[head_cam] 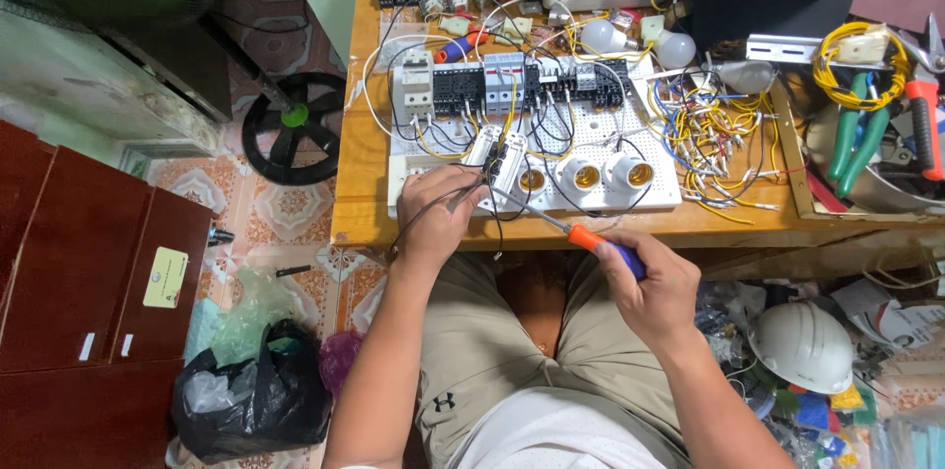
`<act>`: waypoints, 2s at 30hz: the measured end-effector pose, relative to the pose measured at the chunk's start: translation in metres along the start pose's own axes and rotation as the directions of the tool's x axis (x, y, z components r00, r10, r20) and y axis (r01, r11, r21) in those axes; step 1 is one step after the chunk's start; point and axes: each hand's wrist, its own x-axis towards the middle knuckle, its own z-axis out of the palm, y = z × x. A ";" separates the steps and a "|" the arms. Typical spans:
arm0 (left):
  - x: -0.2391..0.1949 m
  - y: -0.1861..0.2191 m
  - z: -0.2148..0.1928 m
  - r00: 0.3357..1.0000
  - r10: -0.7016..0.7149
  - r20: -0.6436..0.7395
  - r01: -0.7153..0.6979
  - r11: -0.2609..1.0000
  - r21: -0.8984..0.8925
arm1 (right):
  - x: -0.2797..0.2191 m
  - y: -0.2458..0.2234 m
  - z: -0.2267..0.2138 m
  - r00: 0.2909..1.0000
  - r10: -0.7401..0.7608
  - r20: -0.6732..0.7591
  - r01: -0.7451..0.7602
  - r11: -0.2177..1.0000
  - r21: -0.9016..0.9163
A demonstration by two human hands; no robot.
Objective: The person strips a black wire with a screwdriver, then connects it to a white switch module on a breadboard. They continue to route and secure wires to the switch and nearby components, adjusting connections by hand.
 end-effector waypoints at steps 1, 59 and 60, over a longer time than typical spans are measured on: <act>-0.001 -0.001 0.000 1.000 0.006 -0.002 -0.006 1.000 0.001 | 0.003 -0.004 -0.002 1.000 -0.003 -0.005 0.003 1.000 0.001; 0.004 0.010 -0.002 1.000 0.001 -0.002 -0.001 0.994 -0.113 | 0.000 -0.011 -0.002 0.998 -0.036 0.048 0.034 0.999 0.034; 0.005 0.010 -0.001 1.000 0.003 -0.007 -0.003 0.994 -0.113 | 0.000 -0.005 -0.001 0.998 0.025 0.059 -0.031 0.995 0.094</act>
